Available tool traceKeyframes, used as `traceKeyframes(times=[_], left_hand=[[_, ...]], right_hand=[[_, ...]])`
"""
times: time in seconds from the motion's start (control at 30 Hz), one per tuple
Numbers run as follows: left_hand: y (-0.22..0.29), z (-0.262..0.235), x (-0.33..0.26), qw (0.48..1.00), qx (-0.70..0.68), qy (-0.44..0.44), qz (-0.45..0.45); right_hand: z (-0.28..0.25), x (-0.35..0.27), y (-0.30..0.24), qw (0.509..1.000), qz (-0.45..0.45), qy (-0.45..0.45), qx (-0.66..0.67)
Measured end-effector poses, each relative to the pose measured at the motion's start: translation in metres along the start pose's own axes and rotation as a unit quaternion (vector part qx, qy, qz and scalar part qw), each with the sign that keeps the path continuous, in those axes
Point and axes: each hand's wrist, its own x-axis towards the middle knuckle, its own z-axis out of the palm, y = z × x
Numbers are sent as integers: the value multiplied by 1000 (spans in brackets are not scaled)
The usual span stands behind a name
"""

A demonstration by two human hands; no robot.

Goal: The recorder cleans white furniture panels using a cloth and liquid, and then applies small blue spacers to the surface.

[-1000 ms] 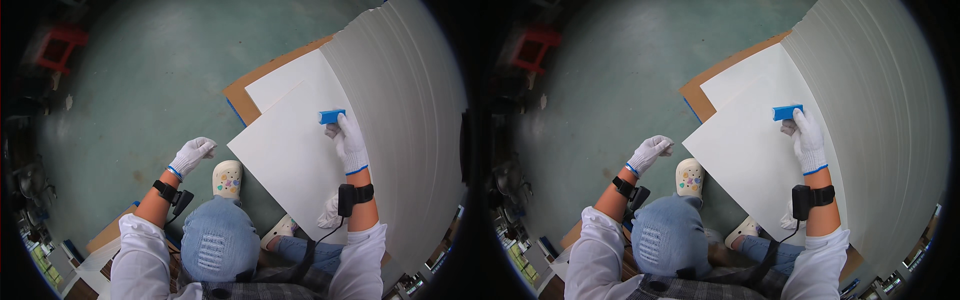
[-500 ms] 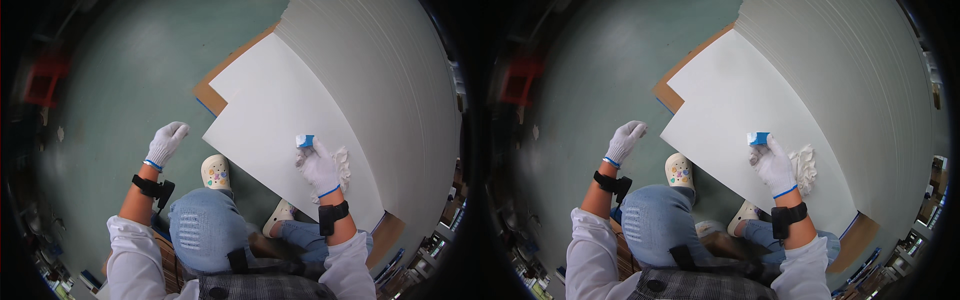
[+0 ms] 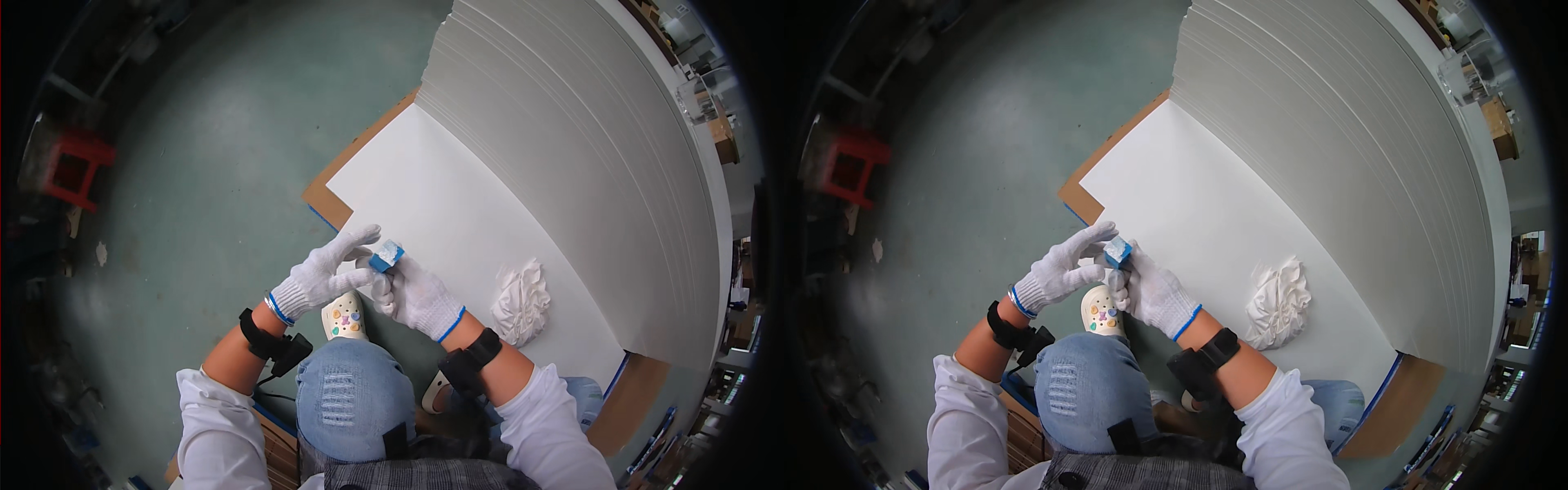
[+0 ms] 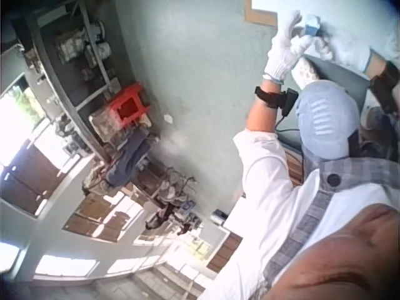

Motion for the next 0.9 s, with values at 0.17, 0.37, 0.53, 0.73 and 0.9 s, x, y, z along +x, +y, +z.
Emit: traceKeyframes(times=[0.17, 0.37, 0.53, 0.73, 0.9], left_hand=[[-33, -1, -11, 983, -152, 48, -92], [-67, -17, -67, 874, 328, 271, -235], [-75, 6, -70, 831, 418, 238, -278], [-73, 17, -51, 819, 489, 165, -252], [-75, 21, -45, 805, 515, 163, -245]], right_hand=[[-19, 12, 9, 993, 9, -26, -118], [-86, -72, -48, 352, -194, 384, -831], [-133, -123, -64, 257, -42, 558, -788], [-188, -134, -50, 306, 24, 567, -764], [-184, -132, -49, 305, 20, 557, -772]])
